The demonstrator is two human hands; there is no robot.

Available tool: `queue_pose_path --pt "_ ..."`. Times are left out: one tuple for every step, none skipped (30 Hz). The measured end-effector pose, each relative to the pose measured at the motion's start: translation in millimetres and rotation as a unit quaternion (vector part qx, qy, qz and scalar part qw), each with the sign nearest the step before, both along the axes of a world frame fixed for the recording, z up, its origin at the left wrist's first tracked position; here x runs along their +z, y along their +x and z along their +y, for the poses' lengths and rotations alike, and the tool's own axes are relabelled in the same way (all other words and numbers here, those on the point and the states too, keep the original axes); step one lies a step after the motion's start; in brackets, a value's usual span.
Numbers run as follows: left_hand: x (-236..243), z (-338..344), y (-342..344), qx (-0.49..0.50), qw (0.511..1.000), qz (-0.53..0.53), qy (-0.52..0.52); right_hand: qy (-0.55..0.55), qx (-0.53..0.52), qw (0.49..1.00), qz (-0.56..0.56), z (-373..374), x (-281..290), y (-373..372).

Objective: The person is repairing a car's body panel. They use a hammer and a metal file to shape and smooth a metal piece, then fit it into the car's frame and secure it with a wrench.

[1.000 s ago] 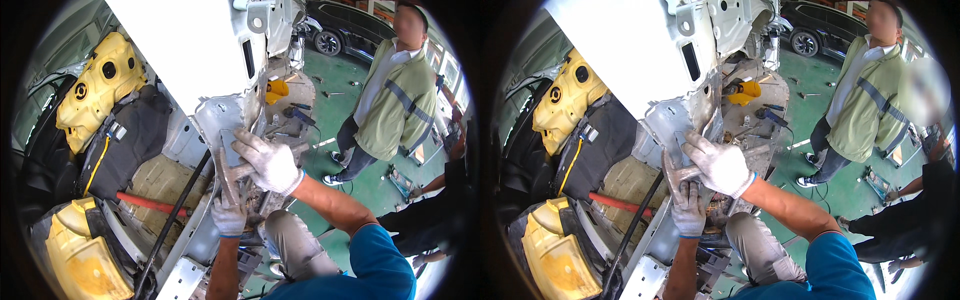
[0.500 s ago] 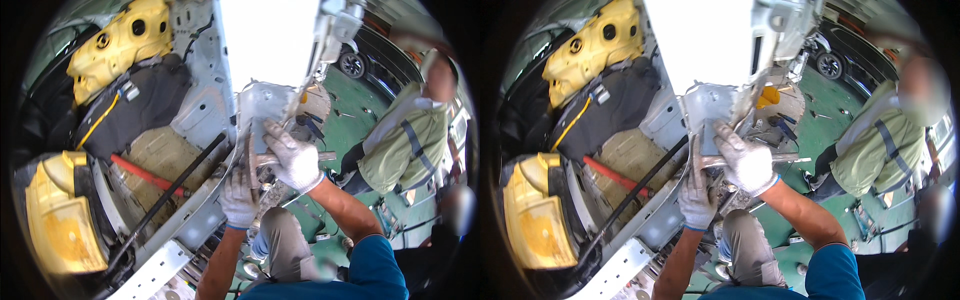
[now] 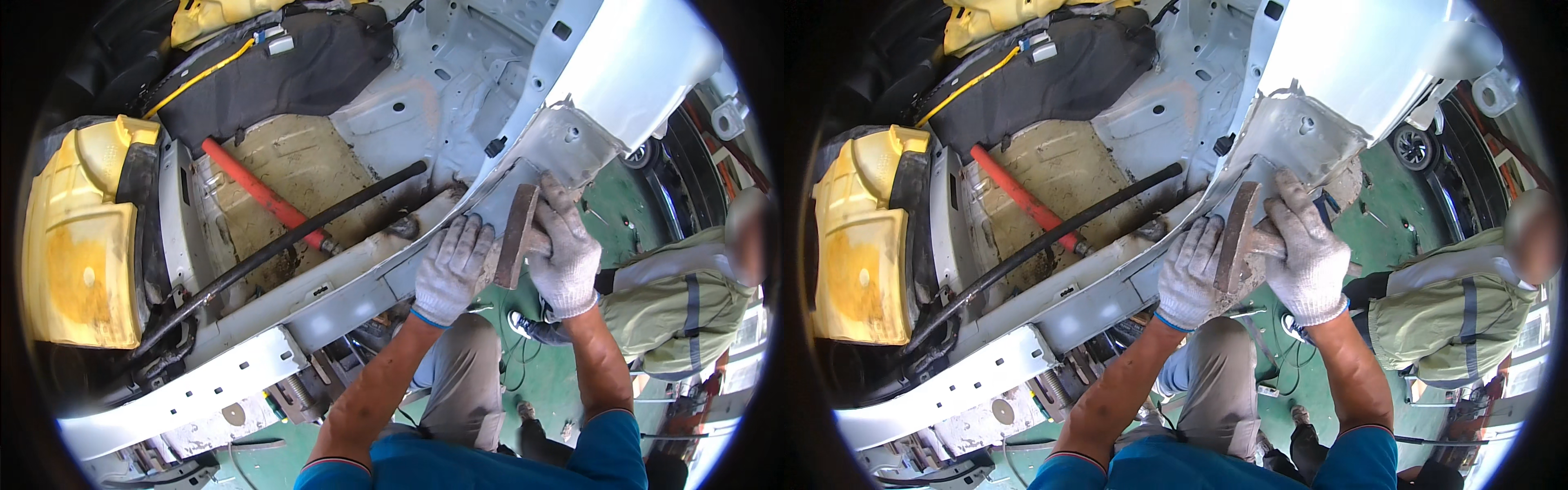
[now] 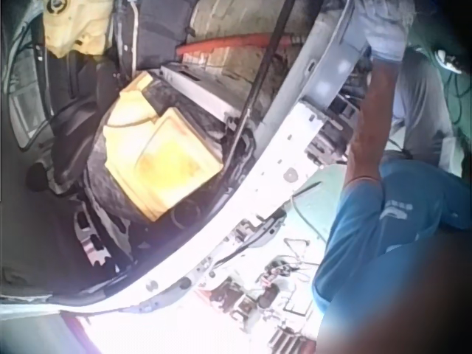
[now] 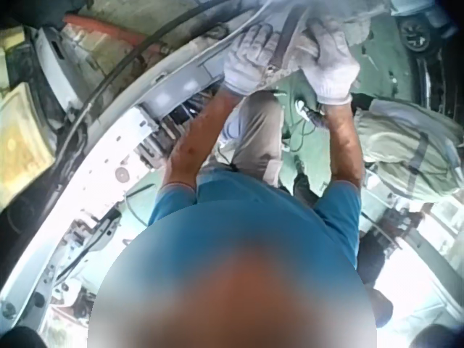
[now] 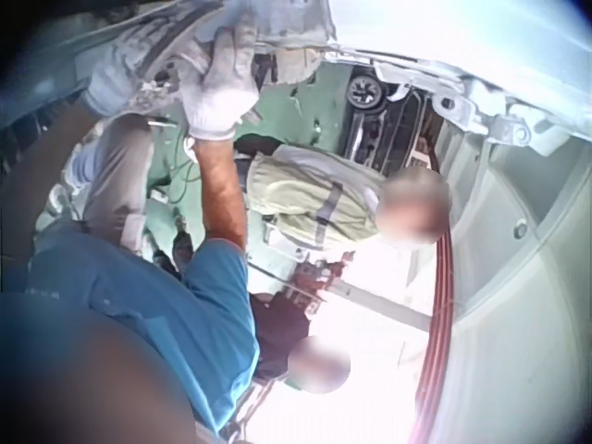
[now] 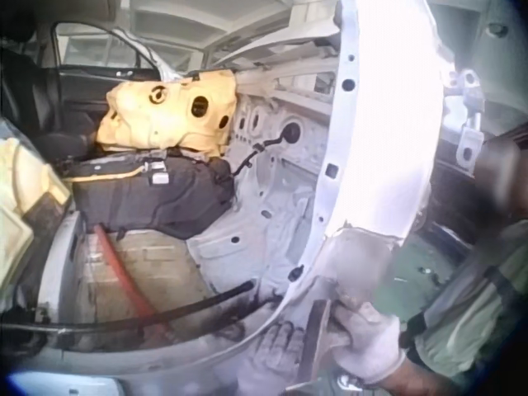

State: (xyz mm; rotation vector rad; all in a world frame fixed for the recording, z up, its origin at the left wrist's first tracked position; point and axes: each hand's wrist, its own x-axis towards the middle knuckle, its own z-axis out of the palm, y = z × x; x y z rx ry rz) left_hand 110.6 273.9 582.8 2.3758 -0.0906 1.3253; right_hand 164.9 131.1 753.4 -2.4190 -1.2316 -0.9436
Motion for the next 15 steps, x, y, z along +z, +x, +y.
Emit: queue_pose_path --pt "0.7 1.4 -0.1 -0.006 1.000 -0.001 -0.004 -0.004 -0.004 1.000 0.005 -0.4 -0.1 0.7" --pt "1.6 2.0 -0.3 -0.012 1.000 -0.002 -0.008 -0.007 -0.002 1.000 0.005 -0.9 -0.5 1.1" --pt "2.2 3.4 -0.8 -0.009 1.000 0.002 -0.001 -0.010 -0.001 1.000 0.003 -1.3 -0.6 2.1" --pt "2.9 4.2 -1.1 -0.016 1.000 0.007 -0.004 -0.013 0.001 1.000 0.001 -2.1 -1.0 3.0" --pt "3.5 5.3 -1.4 -0.022 1.000 0.011 -0.007 -0.018 -0.008 1.000 0.000 -2.6 -1.3 3.7" --pt "4.1 6.0 -2.4 -0.031 0.999 0.015 -0.012 -0.017 -0.002 1.000 -0.001 -3.5 -1.6 4.3" --pt "4.9 6.6 -3.7 -0.024 1.000 0.019 -0.002 -0.014 -0.002 1.000 0.006 -4.2 -2.0 4.4" --pt "5.7 7.1 -4.5 -0.020 1.000 0.020 0.007 -0.018 -0.004 1.000 0.017 -5.0 -1.8 5.0" --pt "6.7 6.9 -4.7 -0.019 0.999 0.025 0.008 -0.012 0.013 1.000 0.015 -5.4 -2.3 5.0" --pt "7.7 6.4 -4.7 -0.015 0.999 0.050 0.009 -0.003 0.016 1.000 0.017 -5.7 -1.8 5.9" --pt "8.1 5.5 -5.1 -0.018 0.997 0.075 0.002 -0.005 0.024 1.000 -0.004 -5.3 -2.5 7.1" --pt "8.7 3.9 -4.2 -0.024 0.995 0.097 -0.005 0.001 0.043 0.999 -0.026 -4.7 -2.5 8.5" --pt "9.0 4.8 -0.8 -0.016 0.999 0.038 0.013 -0.001 0.038 0.999 -0.022 -4.8 -1.8 9.2" --pt "9.4 5.8 1.7 -0.004 0.999 -0.022 0.029 0.008 0.049 0.998 -0.027 -4.9 -0.7 8.8" --pt "9.9 5.7 3.6 0.007 0.999 -0.022 0.046 -0.011 0.031 0.999 -0.016 -5.2 1.1 8.3"
